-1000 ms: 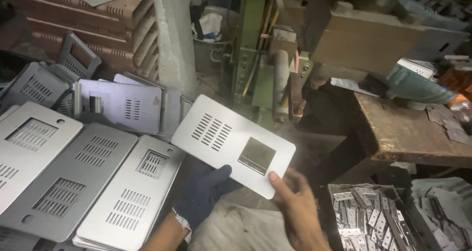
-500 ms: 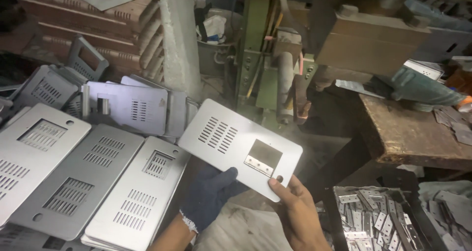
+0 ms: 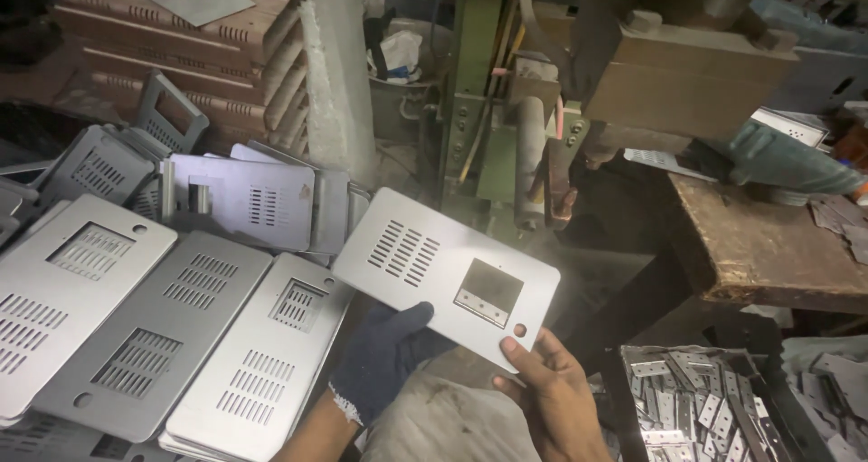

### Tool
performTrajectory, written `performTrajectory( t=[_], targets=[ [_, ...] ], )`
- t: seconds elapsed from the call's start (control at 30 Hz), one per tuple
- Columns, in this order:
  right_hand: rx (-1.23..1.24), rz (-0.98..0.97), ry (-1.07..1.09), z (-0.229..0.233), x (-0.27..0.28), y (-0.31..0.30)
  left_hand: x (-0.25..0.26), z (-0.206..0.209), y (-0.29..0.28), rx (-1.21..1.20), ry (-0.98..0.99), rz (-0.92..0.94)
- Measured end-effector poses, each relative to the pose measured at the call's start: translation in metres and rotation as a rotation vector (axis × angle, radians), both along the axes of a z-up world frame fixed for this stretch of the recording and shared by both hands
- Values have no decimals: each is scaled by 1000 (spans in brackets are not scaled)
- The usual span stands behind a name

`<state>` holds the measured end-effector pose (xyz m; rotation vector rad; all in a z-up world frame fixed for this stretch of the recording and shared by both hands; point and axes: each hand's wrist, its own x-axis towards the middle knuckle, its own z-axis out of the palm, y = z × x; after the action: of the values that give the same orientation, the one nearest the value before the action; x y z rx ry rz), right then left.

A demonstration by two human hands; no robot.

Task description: The person places a perforated metal faceplate under a press machine, operates the press to punch the panel with visible sparks, then removes the pressed panel and stacks it with finished panels, repeating the cycle with new panels.

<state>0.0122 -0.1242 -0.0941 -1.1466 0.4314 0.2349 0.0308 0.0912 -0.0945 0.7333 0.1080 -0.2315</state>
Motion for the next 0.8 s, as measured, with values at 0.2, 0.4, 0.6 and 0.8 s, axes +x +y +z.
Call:
performTrajectory(
  t=[0.2,0.4,0.6,0.8],
  targets=[
    [-30,-10,5,0,2,-4,2,-1,-3,14,-57,10],
    [-36,-15,-2,3,3,-2,2,-2,-2,-38,-63,-19],
    [-47,-23,21,1,5,-4,2,-2,-3,-3,-15,0],
    [-20,-10,-16,-6,2,-12,-6,9,-10,18,-9,29]
  ],
)
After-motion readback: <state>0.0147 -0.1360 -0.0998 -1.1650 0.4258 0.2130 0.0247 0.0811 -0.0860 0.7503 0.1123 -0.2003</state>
